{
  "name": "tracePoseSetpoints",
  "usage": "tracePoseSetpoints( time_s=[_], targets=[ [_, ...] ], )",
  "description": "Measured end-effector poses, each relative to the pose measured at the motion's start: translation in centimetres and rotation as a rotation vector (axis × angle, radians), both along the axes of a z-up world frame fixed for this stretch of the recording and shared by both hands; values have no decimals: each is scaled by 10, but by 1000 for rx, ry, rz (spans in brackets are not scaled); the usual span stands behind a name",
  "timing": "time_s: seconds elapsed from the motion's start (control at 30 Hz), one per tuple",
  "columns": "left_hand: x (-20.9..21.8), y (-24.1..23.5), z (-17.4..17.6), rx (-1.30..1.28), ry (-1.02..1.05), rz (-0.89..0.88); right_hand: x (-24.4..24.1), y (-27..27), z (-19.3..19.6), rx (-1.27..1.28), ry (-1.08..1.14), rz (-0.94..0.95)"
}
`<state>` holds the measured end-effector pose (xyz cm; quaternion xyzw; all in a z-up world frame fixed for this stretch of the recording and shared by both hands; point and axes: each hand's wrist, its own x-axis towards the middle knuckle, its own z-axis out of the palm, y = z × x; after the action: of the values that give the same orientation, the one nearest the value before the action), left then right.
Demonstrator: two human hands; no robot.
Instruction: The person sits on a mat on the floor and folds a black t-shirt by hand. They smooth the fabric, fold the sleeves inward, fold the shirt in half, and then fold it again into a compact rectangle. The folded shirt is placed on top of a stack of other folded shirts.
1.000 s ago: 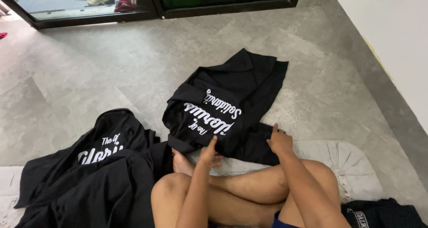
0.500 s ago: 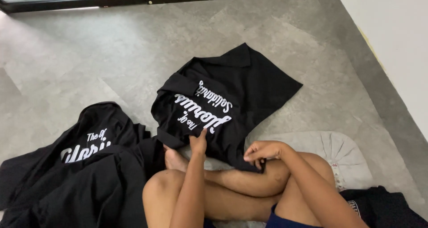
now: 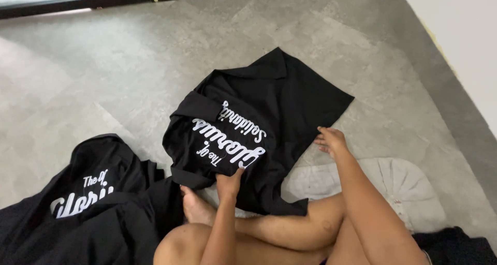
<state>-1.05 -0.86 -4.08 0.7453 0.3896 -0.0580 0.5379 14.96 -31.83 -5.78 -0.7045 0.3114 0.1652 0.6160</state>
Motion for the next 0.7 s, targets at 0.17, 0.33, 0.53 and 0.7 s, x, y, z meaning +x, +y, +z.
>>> tracePoseSetpoints(
  time_s=[0.17, 0.33, 0.53, 0.7],
  targets=[
    [37, 24, -11, 83, 22, -106, 25, -2, -42, -68, -48, -33],
    [90, 29, -16, 143, -8, -245, 39, -14, -45, -98, -35, -78],
    [120, 58, 3, 239, -66, -414, 35, -36, -23, -110, -5, -316],
    [110, 106, 51, 551, 70, -51, -3, 7, 104, -115, 391, 663]
  ],
)
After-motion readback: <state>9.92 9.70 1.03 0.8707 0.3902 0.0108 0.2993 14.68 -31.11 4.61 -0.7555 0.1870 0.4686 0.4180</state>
